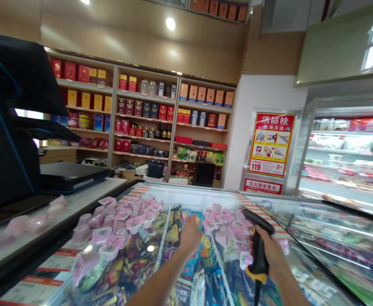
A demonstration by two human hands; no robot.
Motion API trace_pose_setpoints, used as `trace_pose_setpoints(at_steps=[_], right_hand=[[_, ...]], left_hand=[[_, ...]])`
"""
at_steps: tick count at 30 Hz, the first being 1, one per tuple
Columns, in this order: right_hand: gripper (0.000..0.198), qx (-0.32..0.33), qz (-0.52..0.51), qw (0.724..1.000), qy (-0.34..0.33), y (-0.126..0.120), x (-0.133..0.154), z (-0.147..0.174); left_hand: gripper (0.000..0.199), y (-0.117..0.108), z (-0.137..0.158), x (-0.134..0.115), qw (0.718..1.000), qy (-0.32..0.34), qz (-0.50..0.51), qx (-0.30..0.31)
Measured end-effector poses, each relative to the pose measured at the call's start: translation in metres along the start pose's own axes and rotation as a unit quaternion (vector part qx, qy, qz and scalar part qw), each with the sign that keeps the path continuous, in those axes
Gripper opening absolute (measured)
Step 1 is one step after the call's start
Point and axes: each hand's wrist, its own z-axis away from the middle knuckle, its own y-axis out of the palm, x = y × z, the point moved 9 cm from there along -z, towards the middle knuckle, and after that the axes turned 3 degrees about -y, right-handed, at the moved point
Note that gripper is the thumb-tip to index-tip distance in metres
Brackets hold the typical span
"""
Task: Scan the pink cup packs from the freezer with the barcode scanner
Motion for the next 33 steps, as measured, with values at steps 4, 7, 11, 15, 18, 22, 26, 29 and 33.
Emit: trace_pose_setpoints(at_steps=[4,7,11,15,18,22,26,29,33], right_hand=[[0.028,0.009,-0.003,1.0,0.015,0.008,-0.005,0.004],[0.029,0.054,-0.016,0.998,0.04,0.028,-0.014,0.013],[0.029,0.117,-0.037,0.991,0.057,0.058,-0.023,0.03],[0.028,0.164,-0.039,0.983,0.078,0.079,-0.031,0.045],[0.03,0.197,-0.023,0.976,0.091,0.088,-0.038,0.053],[0.036,0.267,0.007,0.961,0.071,0.104,-0.046,0.064],[0.04,0.32,0.06,0.942,0.084,0.118,-0.056,0.08],[0.037,0.322,0.057,0.941,0.082,0.123,-0.056,0.085],[0.038,0.318,0.065,0.941,0.09,0.122,-0.058,0.084]], left_hand=[[0.045,-0.072,0.005,0.046,0.988,-0.02,-0.082,-0.13],[0.043,-0.113,0.011,0.079,0.971,-0.041,-0.138,-0.192],[0.037,-0.127,0.011,0.102,0.96,-0.049,-0.187,-0.204],[0.033,-0.121,0.009,0.1,0.959,-0.019,-0.199,-0.198],[0.039,-0.111,0.011,0.088,0.963,0.017,-0.193,-0.187],[0.046,-0.098,0.013,0.072,0.969,0.054,-0.177,-0.164],[0.047,-0.091,0.012,0.068,0.973,0.061,-0.162,-0.151],[0.047,-0.09,0.011,0.068,0.975,0.063,-0.151,-0.148],[0.048,-0.088,0.011,0.071,0.98,0.052,-0.132,-0.14]])
